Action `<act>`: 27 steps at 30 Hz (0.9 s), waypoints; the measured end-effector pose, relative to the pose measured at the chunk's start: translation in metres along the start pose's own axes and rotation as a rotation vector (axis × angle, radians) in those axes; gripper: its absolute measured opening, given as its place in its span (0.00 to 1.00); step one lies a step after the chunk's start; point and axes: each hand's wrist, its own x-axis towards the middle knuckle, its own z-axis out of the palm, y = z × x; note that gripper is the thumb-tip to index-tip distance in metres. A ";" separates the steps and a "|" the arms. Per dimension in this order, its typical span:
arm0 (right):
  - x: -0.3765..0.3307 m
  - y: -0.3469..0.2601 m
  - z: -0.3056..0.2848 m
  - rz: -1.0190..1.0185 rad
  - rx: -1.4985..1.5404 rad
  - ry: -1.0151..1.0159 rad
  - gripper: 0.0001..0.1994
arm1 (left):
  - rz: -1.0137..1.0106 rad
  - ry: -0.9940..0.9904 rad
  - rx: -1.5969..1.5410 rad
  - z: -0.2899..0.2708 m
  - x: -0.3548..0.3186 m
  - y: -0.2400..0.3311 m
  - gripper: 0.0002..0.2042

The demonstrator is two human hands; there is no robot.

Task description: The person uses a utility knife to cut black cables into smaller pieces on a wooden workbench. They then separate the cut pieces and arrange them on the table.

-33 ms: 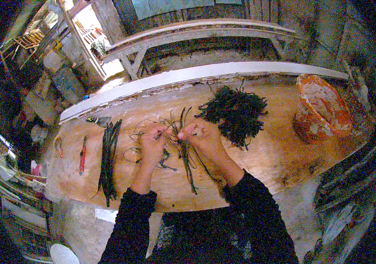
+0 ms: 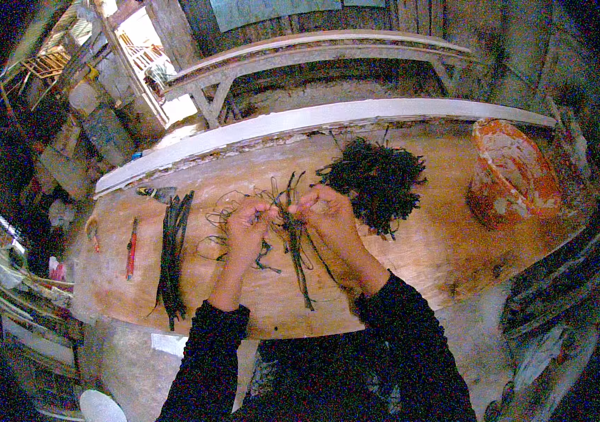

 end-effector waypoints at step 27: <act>-0.004 -0.006 0.005 0.195 0.225 -0.460 0.03 | -0.078 0.352 -0.094 -0.026 0.014 -0.024 0.02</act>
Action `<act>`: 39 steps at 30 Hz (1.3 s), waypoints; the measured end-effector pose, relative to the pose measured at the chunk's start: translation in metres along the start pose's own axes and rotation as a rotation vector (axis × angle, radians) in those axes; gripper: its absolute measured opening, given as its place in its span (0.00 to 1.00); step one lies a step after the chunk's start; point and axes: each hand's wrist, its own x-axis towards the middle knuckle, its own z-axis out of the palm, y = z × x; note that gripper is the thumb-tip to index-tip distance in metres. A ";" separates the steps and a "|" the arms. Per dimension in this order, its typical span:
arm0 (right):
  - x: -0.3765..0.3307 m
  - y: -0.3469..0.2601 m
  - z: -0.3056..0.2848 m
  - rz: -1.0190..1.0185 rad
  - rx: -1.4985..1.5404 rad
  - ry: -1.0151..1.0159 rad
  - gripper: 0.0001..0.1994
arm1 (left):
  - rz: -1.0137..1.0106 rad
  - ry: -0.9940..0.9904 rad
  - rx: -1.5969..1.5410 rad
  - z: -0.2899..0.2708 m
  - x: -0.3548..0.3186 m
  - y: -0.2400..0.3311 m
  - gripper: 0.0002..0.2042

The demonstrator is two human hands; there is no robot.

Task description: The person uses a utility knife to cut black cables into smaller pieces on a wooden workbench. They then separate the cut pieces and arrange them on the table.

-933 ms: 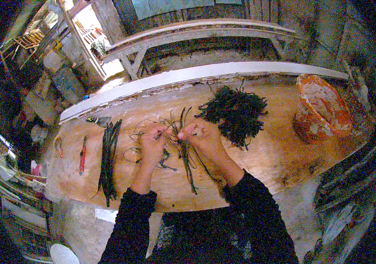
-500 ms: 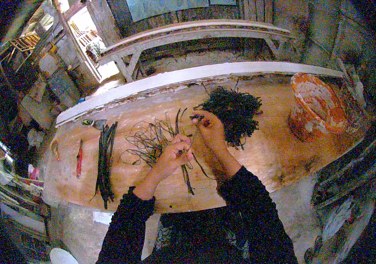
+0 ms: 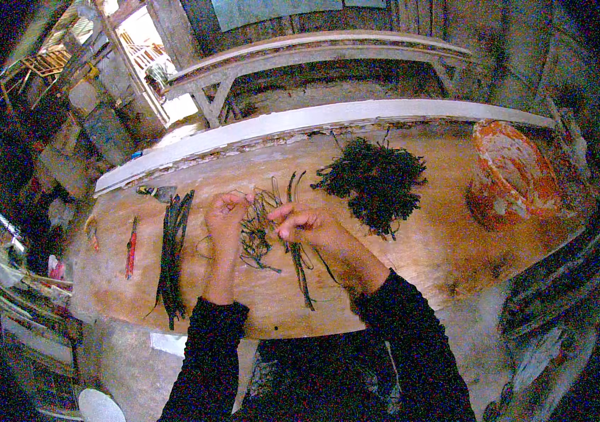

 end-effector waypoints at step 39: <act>0.018 0.046 -0.040 -0.224 -0.565 0.738 0.04 | -0.369 -0.739 -0.246 0.022 -0.038 0.045 0.04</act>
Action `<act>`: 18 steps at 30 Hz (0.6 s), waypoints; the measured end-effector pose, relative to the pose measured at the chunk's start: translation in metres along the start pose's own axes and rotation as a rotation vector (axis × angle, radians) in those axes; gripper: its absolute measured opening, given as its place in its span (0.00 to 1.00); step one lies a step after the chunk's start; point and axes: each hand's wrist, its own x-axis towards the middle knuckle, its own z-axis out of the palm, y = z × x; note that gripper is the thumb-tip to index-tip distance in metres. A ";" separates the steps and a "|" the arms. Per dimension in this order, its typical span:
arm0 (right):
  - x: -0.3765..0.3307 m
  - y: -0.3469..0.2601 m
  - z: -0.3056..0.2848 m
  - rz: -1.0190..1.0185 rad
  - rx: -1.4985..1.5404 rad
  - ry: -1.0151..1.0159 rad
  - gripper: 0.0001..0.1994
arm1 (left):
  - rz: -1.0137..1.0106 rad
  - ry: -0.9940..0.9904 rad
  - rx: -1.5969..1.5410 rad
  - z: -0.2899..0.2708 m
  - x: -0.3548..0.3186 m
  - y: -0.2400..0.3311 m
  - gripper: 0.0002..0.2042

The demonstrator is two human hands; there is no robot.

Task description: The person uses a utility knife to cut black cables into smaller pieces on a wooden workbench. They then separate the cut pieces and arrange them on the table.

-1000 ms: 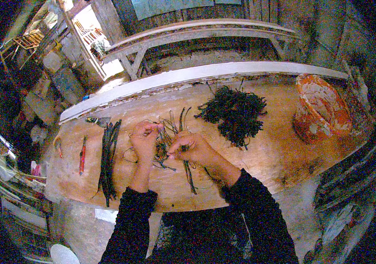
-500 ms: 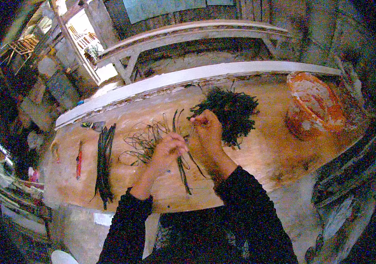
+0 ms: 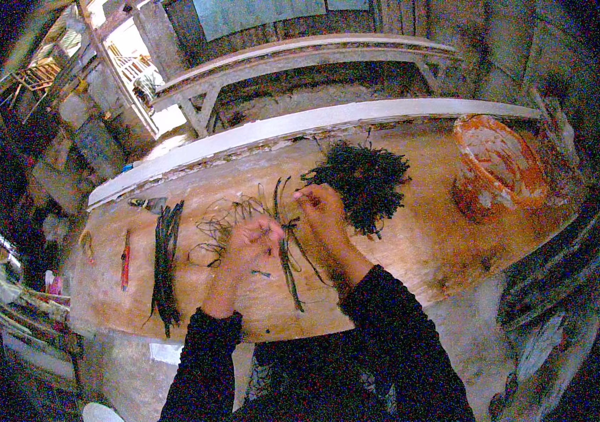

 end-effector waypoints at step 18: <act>-0.041 -0.058 0.022 -0.578 -0.259 -0.523 0.10 | 0.061 0.588 -0.060 -0.074 0.016 -0.023 0.03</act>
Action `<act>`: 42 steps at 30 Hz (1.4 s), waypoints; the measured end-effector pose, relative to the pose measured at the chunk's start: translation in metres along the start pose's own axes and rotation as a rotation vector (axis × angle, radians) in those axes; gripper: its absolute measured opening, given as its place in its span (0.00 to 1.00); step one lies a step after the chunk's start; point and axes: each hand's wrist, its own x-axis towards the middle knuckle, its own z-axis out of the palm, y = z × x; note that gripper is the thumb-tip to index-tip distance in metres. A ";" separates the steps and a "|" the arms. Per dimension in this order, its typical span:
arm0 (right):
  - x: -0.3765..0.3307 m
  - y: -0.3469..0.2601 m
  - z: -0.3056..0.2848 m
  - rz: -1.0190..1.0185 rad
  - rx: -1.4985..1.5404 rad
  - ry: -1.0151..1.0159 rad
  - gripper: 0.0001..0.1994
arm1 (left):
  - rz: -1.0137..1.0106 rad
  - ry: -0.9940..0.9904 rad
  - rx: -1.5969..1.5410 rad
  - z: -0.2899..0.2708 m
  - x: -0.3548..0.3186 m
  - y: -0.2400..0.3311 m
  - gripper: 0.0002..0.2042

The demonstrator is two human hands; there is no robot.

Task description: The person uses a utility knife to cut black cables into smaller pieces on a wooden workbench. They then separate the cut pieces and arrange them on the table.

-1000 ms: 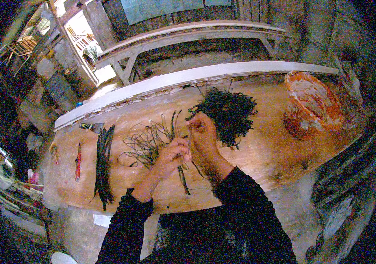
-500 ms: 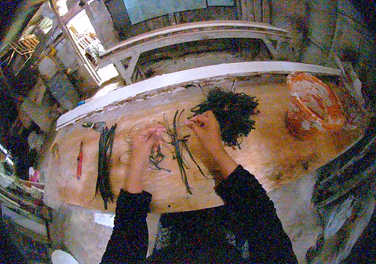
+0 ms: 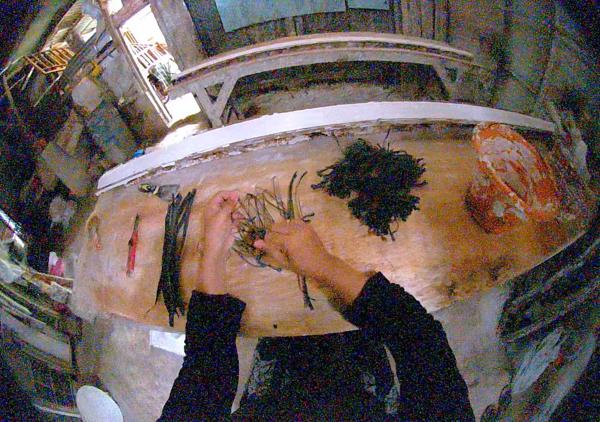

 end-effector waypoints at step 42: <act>-0.005 0.051 -0.029 0.787 0.966 -0.128 0.08 | 0.892 0.165 0.962 -0.012 0.004 0.021 0.05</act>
